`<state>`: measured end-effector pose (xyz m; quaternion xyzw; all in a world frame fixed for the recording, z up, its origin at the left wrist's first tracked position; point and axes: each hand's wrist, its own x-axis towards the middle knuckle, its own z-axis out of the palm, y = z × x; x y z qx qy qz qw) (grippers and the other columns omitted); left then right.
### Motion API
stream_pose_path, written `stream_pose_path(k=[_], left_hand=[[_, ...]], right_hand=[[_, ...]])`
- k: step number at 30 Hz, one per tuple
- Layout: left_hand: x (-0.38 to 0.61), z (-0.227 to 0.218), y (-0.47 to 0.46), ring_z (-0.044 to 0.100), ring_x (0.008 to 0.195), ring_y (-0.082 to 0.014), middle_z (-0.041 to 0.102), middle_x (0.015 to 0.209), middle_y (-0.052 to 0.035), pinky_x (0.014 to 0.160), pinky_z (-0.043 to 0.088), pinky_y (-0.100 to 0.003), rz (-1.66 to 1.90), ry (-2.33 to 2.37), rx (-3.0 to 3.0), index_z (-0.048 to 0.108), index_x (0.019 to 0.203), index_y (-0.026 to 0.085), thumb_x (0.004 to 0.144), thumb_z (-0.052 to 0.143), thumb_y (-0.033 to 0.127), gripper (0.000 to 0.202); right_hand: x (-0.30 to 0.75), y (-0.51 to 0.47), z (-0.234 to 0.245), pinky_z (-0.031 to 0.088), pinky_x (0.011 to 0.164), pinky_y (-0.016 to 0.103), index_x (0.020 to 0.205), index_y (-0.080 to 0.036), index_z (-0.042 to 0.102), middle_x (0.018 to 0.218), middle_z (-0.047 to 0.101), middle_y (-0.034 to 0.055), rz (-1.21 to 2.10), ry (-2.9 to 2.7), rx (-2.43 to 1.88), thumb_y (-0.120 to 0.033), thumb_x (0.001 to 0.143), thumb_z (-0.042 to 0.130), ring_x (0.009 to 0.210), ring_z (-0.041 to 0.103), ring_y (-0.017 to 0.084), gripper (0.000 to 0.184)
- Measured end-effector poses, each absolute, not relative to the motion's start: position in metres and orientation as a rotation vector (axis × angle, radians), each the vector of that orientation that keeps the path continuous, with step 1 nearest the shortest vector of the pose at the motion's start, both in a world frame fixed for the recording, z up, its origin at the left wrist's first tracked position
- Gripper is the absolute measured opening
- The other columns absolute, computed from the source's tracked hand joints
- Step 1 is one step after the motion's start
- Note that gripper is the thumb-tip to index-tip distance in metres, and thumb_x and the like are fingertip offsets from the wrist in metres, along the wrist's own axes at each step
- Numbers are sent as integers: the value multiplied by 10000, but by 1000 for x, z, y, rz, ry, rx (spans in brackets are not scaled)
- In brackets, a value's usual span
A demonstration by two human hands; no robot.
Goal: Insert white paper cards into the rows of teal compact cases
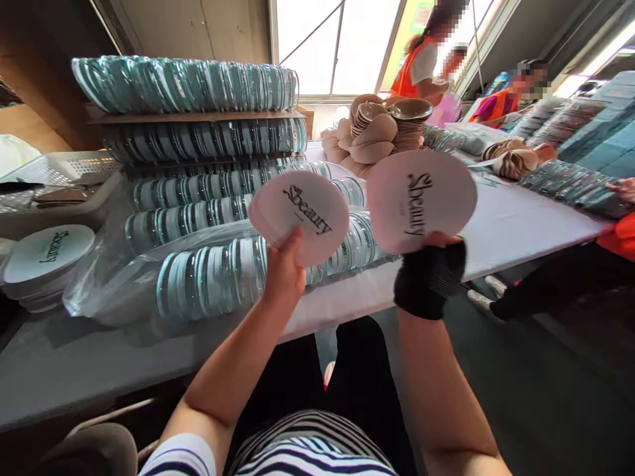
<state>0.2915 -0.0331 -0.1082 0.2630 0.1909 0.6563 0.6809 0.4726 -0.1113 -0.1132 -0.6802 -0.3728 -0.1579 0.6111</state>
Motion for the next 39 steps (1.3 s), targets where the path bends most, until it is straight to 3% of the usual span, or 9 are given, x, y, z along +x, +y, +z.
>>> stream_pose_path(k=[5, 10, 14, 19, 22, 27, 30, 36, 39], left_hand=[[325, -78, 18, 606, 1185, -233, 702, 1188, -54, 987, 504, -373, 1466, 353, 608, 675, 1149, 233, 710, 791, 216, 454], [360, -94, 38, 642, 1130, -244, 723, 1128, -79, 1015, 482, -441, 1367, 479, 512, 674, 1135, 195, 747, 739, 122, 399], [356, -100, 37, 656, 1101, -234, 717, 1147, -64, 995, 498, -469, 1377, 507, 442, 654, 1157, 221, 785, 676, 77, 399], [349, -95, 36, 642, 1130, -254, 690, 1203, -71, 1004, 482, -520, 1381, 553, 387, 646, 1138, 218, 804, 654, 72, 365], [347, -95, 38, 621, 1165, -276, 659, 1262, -81, 1007, 463, -565, 1376, 562, 338, 627, 1151, 216, 808, 664, 96, 365], [340, -98, 40, 602, 1192, -277, 647, 1283, -89, 1018, 432, -600, 1292, 516, 267, 616, 1176, 213, 822, 657, 126, 367], [339, -98, 38, 590, 1209, -276, 636, 1304, -82, 1026, 412, -613, 1302, 511, 260, 609, 1187, 225, 825, 662, 133, 378], [338, -96, 37, 594, 1203, -281, 638, 1297, -97, 1014, 423, -608, 1285, 540, 258, 590, 1227, 229, 829, 655, 136, 413], [339, -98, 38, 604, 1187, -269, 630, 1310, -91, 997, 460, -566, 1300, 543, 262, 592, 1221, 229, 823, 654, 128, 416]], right_hand=[[499, -162, -116, 479, 678, 318, 938, -129, 661, 801, 671, 105, -739, -1028, -1788, -424, 914, 459, 735, 622, 214, 358], [473, -184, -138, 436, 587, 259, 1022, -187, 702, 774, 724, 63, -688, -1433, -1926, -299, 924, 460, 642, 646, 183, 284], [457, -156, -138, 372, 581, 245, 1019, -179, 703, 810, 740, 64, -696, -1542, -1950, -326, 971, 407, 636, 642, 158, 333], [448, -97, -137, 206, 536, 256, 1024, -184, 687, 737, 712, 53, -494, -1535, -2224, -358, 996, 381, 576, 581, 141, 352], [450, -90, -142, 172, 540, 258, 1102, -192, 653, 729, 699, 43, -423, -1575, -2233, -388, 993, 394, 573, 564, 144, 342], [454, -98, -150, 242, 564, 254, 1011, -167, 635, 797, 708, 55, -337, -1409, -2231, -379, 977, 396, 646, 607, 157, 321], [450, -81, -145, 299, 599, 255, 1011, -162, 625, 900, 721, 79, -244, -1551, -2225, -303, 967, 392, 758, 647, 177, 275], [447, -56, -128, 382, 653, 281, 957, -201, 648, 904, 723, 103, -152, -1874, -2314, -280, 949, 374, 817, 668, 224, 285], [455, -56, -124, 433, 654, 292, 938, -189, 630, 833, 712, 102, 246, -1844, -2236, -263, 890, 444, 733, 645, 206, 206]])
